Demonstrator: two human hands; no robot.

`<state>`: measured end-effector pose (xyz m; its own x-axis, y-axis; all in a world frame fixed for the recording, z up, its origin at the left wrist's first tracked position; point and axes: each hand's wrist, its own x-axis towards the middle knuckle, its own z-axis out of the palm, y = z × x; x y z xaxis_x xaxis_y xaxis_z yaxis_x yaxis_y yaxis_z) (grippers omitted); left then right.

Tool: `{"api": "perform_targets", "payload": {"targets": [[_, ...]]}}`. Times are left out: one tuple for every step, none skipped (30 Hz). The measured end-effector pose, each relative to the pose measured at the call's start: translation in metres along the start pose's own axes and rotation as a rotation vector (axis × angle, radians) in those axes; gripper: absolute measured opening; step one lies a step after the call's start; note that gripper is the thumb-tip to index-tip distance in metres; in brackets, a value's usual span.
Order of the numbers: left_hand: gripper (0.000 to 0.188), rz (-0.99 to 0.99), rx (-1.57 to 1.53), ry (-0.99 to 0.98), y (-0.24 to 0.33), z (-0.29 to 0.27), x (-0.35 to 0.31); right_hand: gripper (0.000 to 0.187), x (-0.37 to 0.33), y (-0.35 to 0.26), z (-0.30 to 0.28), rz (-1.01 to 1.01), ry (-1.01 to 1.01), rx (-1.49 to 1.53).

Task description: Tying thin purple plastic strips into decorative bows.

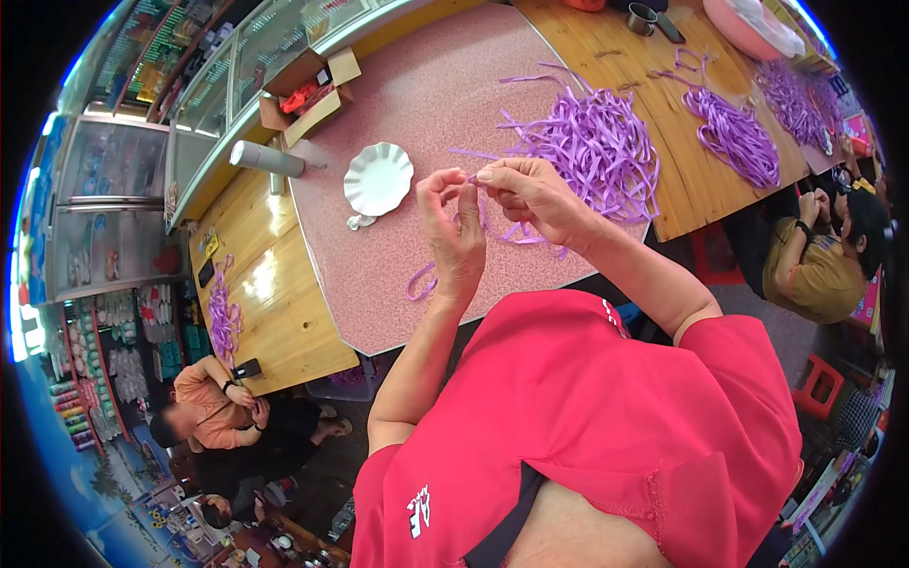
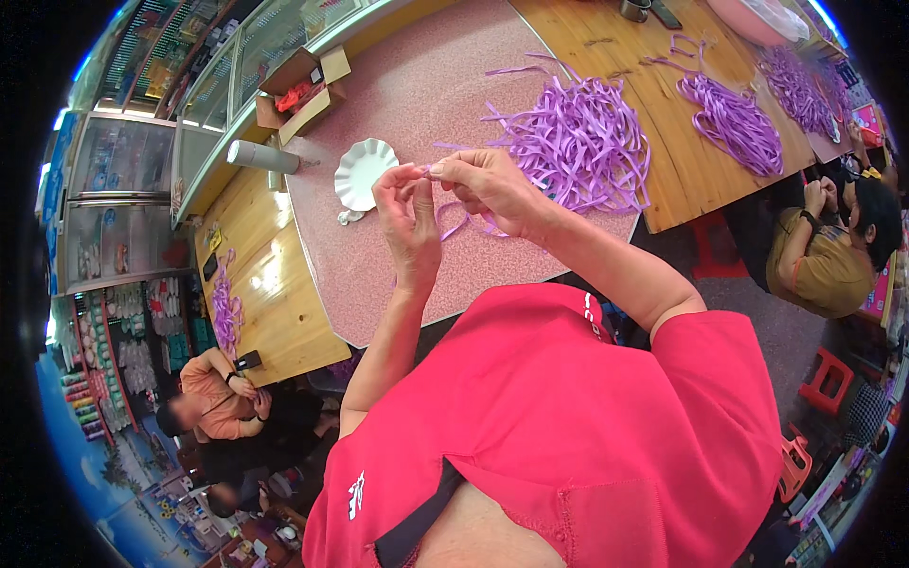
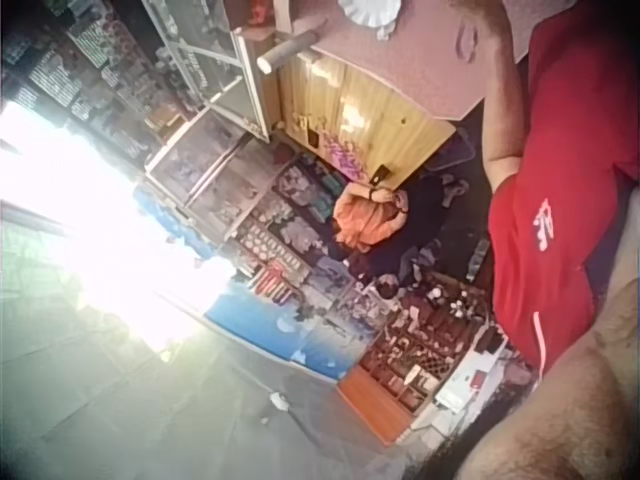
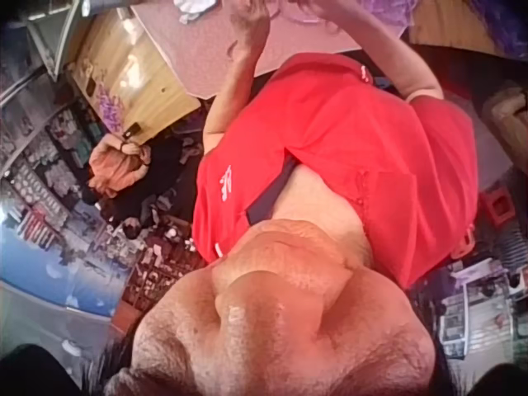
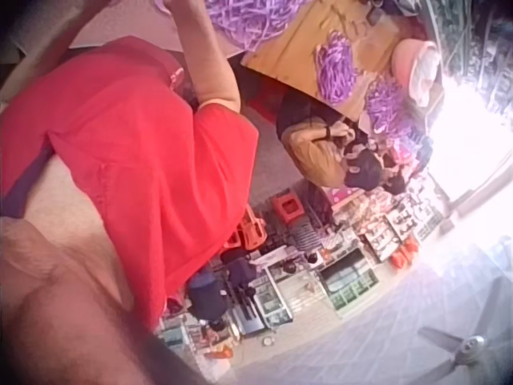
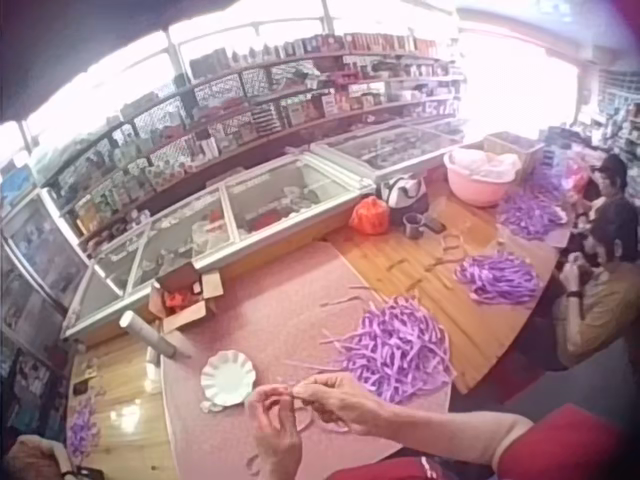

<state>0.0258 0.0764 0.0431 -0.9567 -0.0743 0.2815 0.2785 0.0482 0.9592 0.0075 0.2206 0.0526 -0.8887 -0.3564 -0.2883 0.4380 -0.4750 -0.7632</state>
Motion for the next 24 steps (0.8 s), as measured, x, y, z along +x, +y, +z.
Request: {"api": "perform_targets", "payload": {"targets": [[0.018,0.206,0.226,0.024,0.0,-0.001,0.003,0.016,0.0,-0.001,-0.001,0.02,-0.016,0.034],[0.022,0.413,0.453,0.049,0.0,-0.003,0.007,0.016,-0.001,-0.001,-0.001,0.04,-0.033,0.069],[0.022,0.414,0.453,0.049,-0.004,-0.006,0.008,0.016,-0.001,-0.001,-0.001,0.039,-0.034,0.069],[0.025,0.516,0.545,0.039,-0.011,-0.009,0.009,0.016,-0.001,-0.001,0.0,0.053,-0.026,0.07],[0.028,0.618,0.638,0.029,-0.014,-0.012,0.01,0.017,-0.001,-0.001,0.001,0.067,-0.019,0.072],[0.028,0.618,0.637,0.027,-0.013,-0.013,0.011,0.017,0.0,-0.001,-0.001,0.066,-0.017,0.073],[0.025,0.654,0.687,0.04,-0.01,-0.013,0.011,0.017,0.001,0.0,-0.004,0.069,-0.02,0.059],[0.021,0.691,0.738,0.053,-0.009,-0.013,0.012,0.017,0.002,0.0,-0.006,0.072,-0.022,0.045],[0.021,0.691,0.739,0.053,-0.008,-0.014,0.013,0.017,0.002,0.0,-0.005,0.073,-0.023,0.046],[0.02,0.711,0.756,0.046,-0.007,-0.014,0.014,0.016,0.001,0.0,-0.003,0.052,0.01,0.04],[0.019,0.731,0.772,0.038,-0.006,-0.014,0.014,0.016,0.001,-0.001,-0.002,0.03,0.043,0.035],[0.019,0.731,0.773,0.038,-0.005,-0.013,0.014,0.016,0.001,0.0,-0.002,0.031,0.043,0.035],[0.018,0.647,0.753,0.042,-0.004,-0.011,0.012,0.017,0.0,0.0,-0.003,-0.017,0.052,-0.04],[0.017,0.564,0.732,0.046,-0.003,-0.01,0.011,0.018,0.0,0.0,-0.003,-0.064,0.061,-0.114],[0.017,0.564,0.732,0.047,-0.005,-0.01,0.011,0.018,0.0,0.0,-0.002,-0.064,0.061,-0.114],[0.017,0.468,0.672,0.029,-0.007,-0.01,0.011,0.019,0.0,0.001,-0.001,-0.147,0.087,-0.221],[0.017,0.373,0.612,0.011,-0.008,-0.01,0.011,0.021,0.0,0.002,-0.001,-0.229,0.114,-0.328],[0.017,0.372,0.612,0.011,-0.008,-0.01,0.01,0.021,0.0,0.004,-0.002,-0.228,0.114,-0.328],[0.016,0.378,0.637,-0.013,-0.006,-0.01,0.01,0.021,0.001,0.006,-0.004,-0.271,0.117,-0.4],[0.015,0.384,0.662,-0.037,-0.004,-0.01,0.009,0.022,0.001,0.008,-0.005,-0.314,0.12,-0.473],[0.015,0.384,0.662,-0.037,-0.002,-0.01,0.009,0.022,0.001,0.01,-0.005,-0.314,0.12,-0.472],[0.013,0.42,0.702,-0.025,-0.001,-0.01,0.009,0.021,0.002,0.011,-0.005,-0.329,0.124,-0.482],[0.012,0.457,0.741,-0.013,0.0,-0.009,0.009,0.021,0.002,0.011,-0.005,-0.344,0.129,-0.491],[0.012,0.457,0.741,-0.013,-0.001,-0.009,0.009,0.021,0.002,0.011,-0.006,-0.344,0.129,-0.491]]}}
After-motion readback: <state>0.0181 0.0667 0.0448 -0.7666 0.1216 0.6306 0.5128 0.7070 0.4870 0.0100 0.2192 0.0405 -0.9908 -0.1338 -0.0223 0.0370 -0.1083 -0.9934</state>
